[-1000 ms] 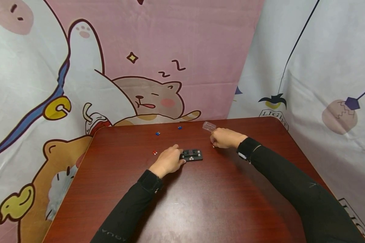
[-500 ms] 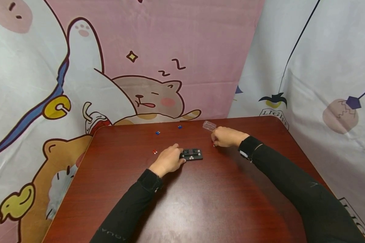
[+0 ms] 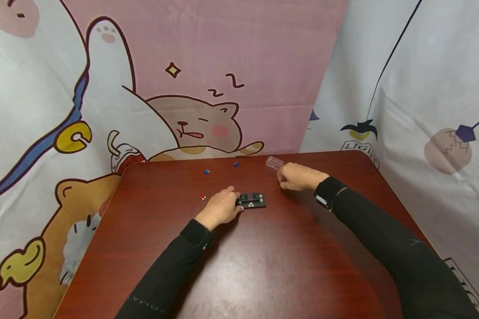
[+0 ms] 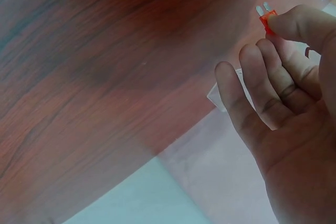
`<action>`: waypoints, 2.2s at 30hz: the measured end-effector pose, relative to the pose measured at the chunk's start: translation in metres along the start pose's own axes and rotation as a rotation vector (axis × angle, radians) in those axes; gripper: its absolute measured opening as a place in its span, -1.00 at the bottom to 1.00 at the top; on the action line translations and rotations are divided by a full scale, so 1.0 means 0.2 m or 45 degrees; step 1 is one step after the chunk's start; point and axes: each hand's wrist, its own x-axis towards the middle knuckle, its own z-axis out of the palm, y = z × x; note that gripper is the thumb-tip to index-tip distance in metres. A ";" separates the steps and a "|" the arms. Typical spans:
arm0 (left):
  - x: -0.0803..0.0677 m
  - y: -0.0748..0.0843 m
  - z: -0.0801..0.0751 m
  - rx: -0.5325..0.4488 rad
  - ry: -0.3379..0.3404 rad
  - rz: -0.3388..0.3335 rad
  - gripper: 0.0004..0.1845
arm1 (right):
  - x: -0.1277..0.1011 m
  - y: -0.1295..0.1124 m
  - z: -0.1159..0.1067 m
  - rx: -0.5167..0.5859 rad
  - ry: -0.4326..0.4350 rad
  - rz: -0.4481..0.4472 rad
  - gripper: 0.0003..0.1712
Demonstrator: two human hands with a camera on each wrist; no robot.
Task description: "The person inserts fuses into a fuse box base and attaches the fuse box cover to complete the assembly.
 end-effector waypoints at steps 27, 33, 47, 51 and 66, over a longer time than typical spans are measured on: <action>0.00 0.00 -0.03 0.003 0.002 0.003 -0.46 | 0.02 -0.33 -0.10 -0.088 0.213 -0.195 -0.89; 0.01 0.00 -0.02 0.002 0.000 -0.004 -0.46 | 0.03 -0.37 -0.08 -0.099 0.211 -0.242 -0.90; 0.00 0.00 -0.01 -0.004 0.011 -0.006 -0.47 | 0.07 -0.41 -0.01 -0.108 0.189 -0.268 -0.93; 0.00 0.00 -0.01 0.000 0.021 0.001 -0.50 | 0.08 -0.42 0.01 -0.091 0.177 -0.264 -0.92; 0.00 0.00 0.00 0.008 0.023 0.009 -0.51 | 0.09 -0.43 0.02 -0.139 0.160 -0.248 -0.92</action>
